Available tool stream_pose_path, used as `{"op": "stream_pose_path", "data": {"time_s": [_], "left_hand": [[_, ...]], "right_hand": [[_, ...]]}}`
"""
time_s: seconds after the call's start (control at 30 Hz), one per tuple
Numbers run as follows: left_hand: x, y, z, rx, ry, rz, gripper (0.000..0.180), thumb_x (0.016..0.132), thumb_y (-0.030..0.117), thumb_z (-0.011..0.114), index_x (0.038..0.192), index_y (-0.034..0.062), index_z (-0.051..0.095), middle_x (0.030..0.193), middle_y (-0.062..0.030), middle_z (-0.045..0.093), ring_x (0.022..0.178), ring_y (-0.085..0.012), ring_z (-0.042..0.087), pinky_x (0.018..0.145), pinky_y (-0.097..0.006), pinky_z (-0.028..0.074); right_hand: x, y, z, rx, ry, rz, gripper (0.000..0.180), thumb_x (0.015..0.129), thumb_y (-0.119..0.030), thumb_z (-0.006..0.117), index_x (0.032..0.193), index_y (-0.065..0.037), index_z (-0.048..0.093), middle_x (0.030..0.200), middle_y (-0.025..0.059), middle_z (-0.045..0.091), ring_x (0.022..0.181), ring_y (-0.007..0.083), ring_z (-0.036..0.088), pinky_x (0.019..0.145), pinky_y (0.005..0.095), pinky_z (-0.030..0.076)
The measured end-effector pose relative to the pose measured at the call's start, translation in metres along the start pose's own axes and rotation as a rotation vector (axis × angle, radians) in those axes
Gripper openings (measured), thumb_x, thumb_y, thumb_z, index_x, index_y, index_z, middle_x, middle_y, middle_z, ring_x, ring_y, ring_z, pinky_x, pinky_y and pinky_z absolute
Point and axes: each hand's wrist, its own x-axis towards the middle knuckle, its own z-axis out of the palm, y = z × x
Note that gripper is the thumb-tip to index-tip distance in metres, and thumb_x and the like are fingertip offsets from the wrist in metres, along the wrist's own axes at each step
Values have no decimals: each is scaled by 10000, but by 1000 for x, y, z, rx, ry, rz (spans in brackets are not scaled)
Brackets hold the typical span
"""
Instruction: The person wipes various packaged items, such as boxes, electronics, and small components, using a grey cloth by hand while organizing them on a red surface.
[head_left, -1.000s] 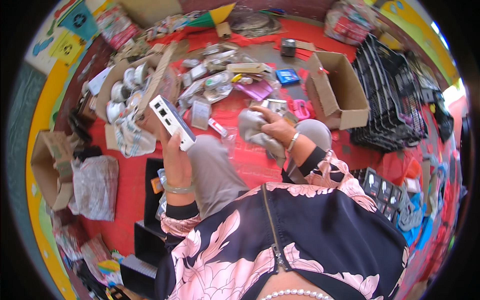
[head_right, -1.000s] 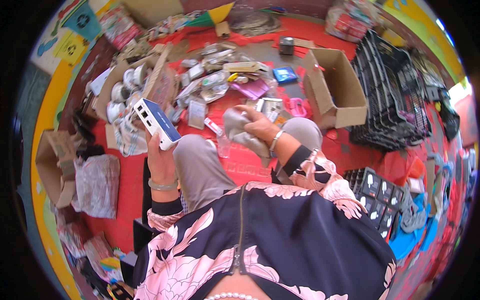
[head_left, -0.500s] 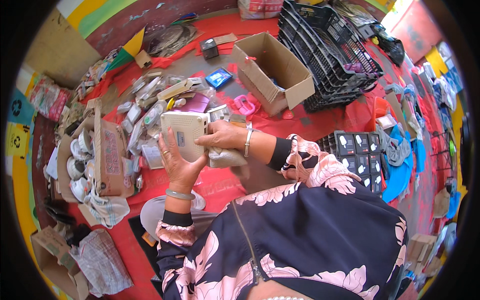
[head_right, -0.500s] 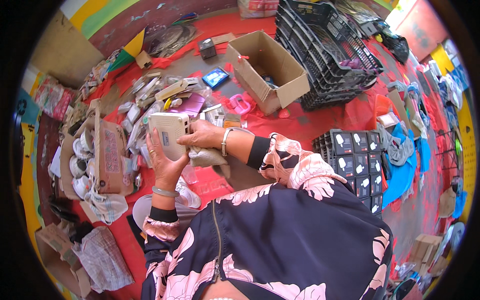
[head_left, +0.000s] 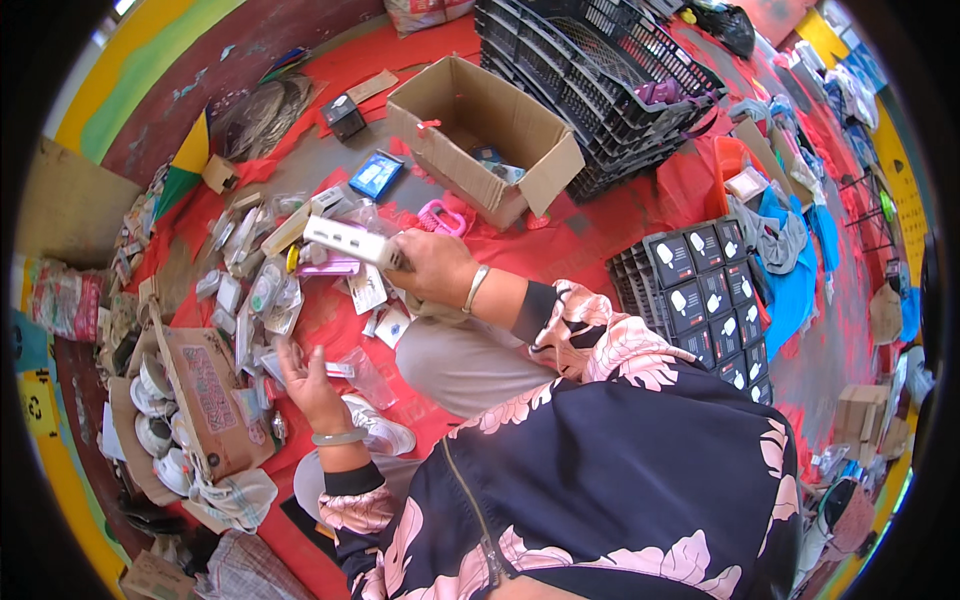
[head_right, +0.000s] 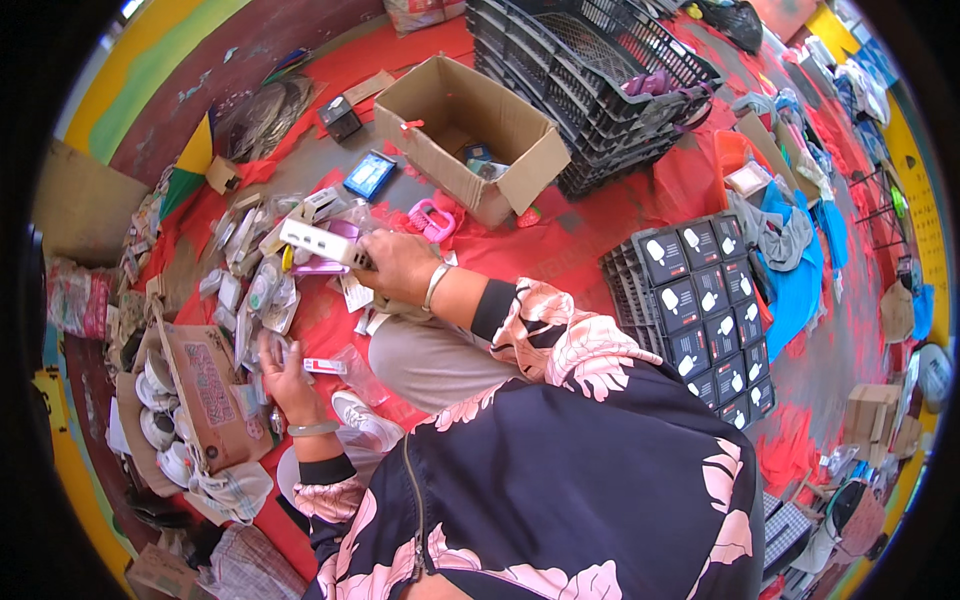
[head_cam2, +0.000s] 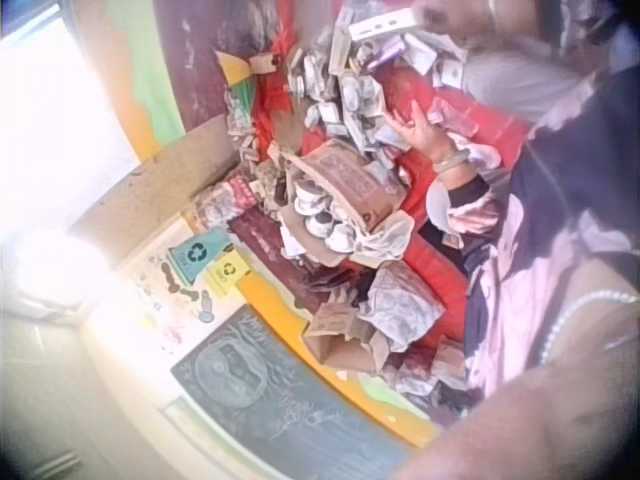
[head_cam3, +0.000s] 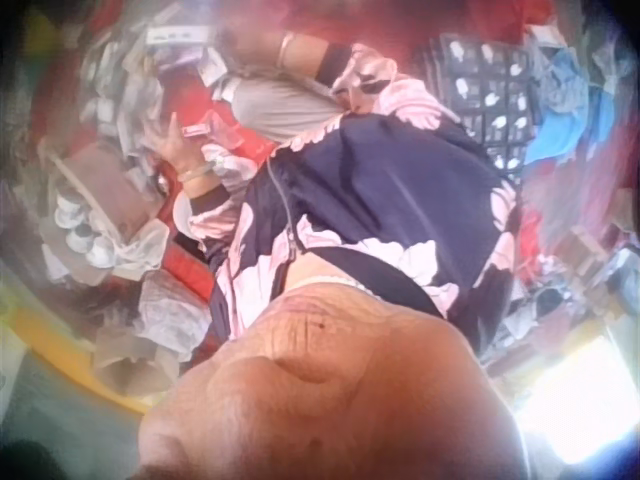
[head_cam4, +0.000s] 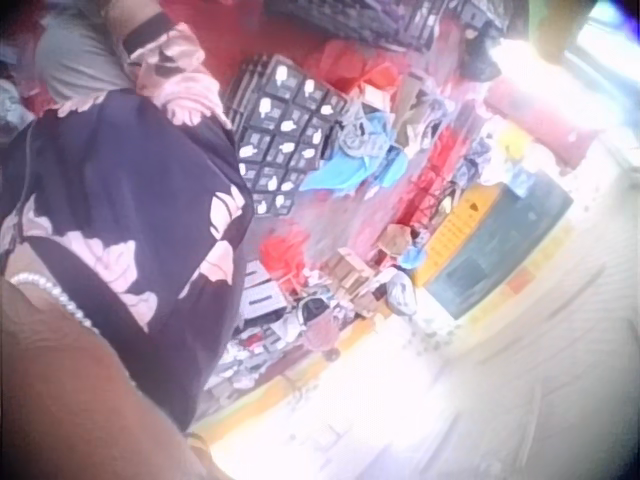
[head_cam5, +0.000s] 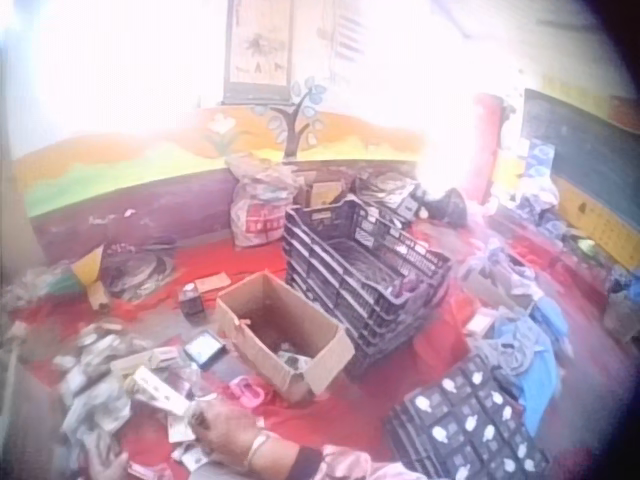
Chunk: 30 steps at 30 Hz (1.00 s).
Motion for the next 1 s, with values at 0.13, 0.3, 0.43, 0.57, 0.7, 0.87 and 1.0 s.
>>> {"op": "stream_pose_path", "data": {"time_s": [0.13,0.3,0.43,0.57,0.7,0.87,1.0], "left_hand": [[9,-27,-17,-61,-30,-278,299,876,126,598,1128,-31,557,966,-48,581,860,-96,543,810,-229,424],[-5,-10,-1,-128,-116,-420,251,900,203,567,1002,-25,594,1026,-95,601,910,-120,556,822,-239,420],[-6,0,9,-165,-166,-469,213,920,189,509,882,-3,592,1128,-145,586,1026,-170,541,891,-298,406],[-1,9,14,-139,-199,-502,203,912,170,513,898,-13,599,1140,-155,579,1008,-163,540,900,-302,394],[11,13,14,-92,-220,-544,185,908,130,502,911,-24,604,1142,-162,580,1022,-163,529,921,-301,374],[28,8,3,-23,-215,-546,169,899,98,498,908,-34,603,1152,-170,577,1036,-173,524,932,-300,355],[37,13,-4,26,-152,-615,142,885,56,492,897,-27,607,1154,-154,575,1014,-154,522,894,-283,370]], "right_hand": [[-7,44,8,-150,33,22,312,783,-308,598,989,-77,557,966,138,604,857,303,613,743,419,489],[-4,154,63,82,-275,510,402,733,-379,578,959,-55,650,944,229,629,895,361,609,788,417,475],[15,224,106,146,-351,782,472,684,-354,640,1018,-20,641,955,224,644,919,311,634,813,366,486],[86,241,130,226,-217,980,529,676,-365,674,1045,11,629,1062,208,623,980,274,619,846,329,473],[172,310,190,495,-38,1085,581,695,-399,660,1108,5,604,1162,200,584,1067,266,579,893,322,441],[250,348,235,703,75,925,521,747,-401,624,1033,35,615,1022,146,639,908,245,609,791,373,466],[281,340,257,1061,162,1013,467,743,-334,698,996,49,612,935,125,643,759,237,620,690,389,489]]}}
